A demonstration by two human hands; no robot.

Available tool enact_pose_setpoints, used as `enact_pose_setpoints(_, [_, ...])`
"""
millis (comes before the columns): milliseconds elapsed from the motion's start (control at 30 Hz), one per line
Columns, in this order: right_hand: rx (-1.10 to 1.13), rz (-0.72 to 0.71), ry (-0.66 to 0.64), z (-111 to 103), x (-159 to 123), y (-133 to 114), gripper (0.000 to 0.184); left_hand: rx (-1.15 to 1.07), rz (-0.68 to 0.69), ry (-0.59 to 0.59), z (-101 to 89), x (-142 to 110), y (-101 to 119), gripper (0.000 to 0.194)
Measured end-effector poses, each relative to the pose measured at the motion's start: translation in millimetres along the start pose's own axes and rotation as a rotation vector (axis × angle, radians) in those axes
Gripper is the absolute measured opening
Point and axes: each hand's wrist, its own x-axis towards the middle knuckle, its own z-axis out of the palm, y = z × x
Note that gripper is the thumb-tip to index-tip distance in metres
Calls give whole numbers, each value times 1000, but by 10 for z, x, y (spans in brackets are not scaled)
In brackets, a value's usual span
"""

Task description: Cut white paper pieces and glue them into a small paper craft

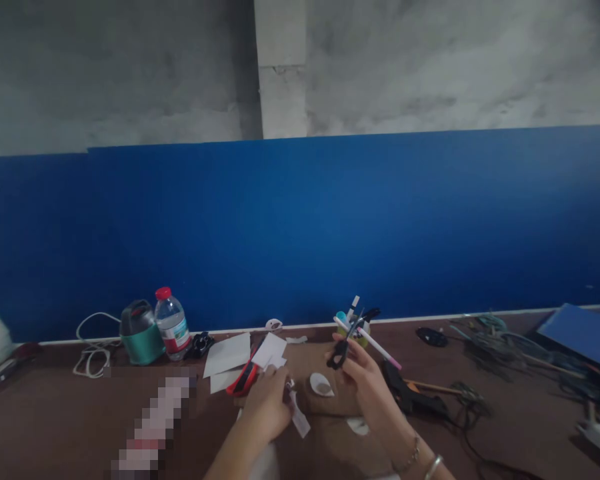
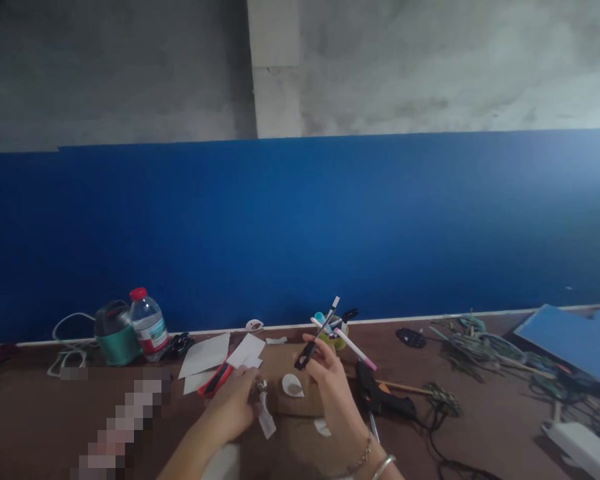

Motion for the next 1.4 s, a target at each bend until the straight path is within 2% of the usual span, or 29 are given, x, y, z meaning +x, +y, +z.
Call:
enact_pose_setpoints(133, [-56, -17, 91, -3, 13, -5, 52, 99, -27, -104, -77, -37, 37, 48])
enact_pose_setpoints(333, [-69, -13, 75, 32, -14, -1, 58, 88, -104, -246, -106, 39, 8, 49])
enact_pose_setpoints(467, [-84, -36, 85, 63, -56, -63, 55, 11, -90, -242, -143, 92, -61, 46])
enact_pose_setpoints(633, [-145, -24, 29, 39, -8, 3, 51, -145, -33, -141, -188, 131, -81, 61])
enact_pose_setpoints(800, [-100, 7, -112, 54, 58, 208, 46, -534, -78, -72, -235, 174, 151, 54])
enact_pose_setpoints(933, [-69, 13, -140, 117, 18, 282, 48, -761, -113, -21, -245, 157, 310, 52])
enact_pose_setpoints(1033, [-59, -33, -137, 132, 3, 307, 45, -831, -104, 10, -220, 142, 314, 48])
enact_pose_setpoints(1167, [-66, -25, -135, 110, 17, 334, 45, -854, -74, 42, -130, 156, 248, 42])
enact_pose_setpoints(1267, [-104, -36, -140, 95, 15, 325, 45, -867, -54, 15, -61, 165, 222, 40])
enact_pose_setpoints(1400, [-144, -85, -84, 106, -23, 250, 43, -879, -77, -42, -43, 149, 241, 44])
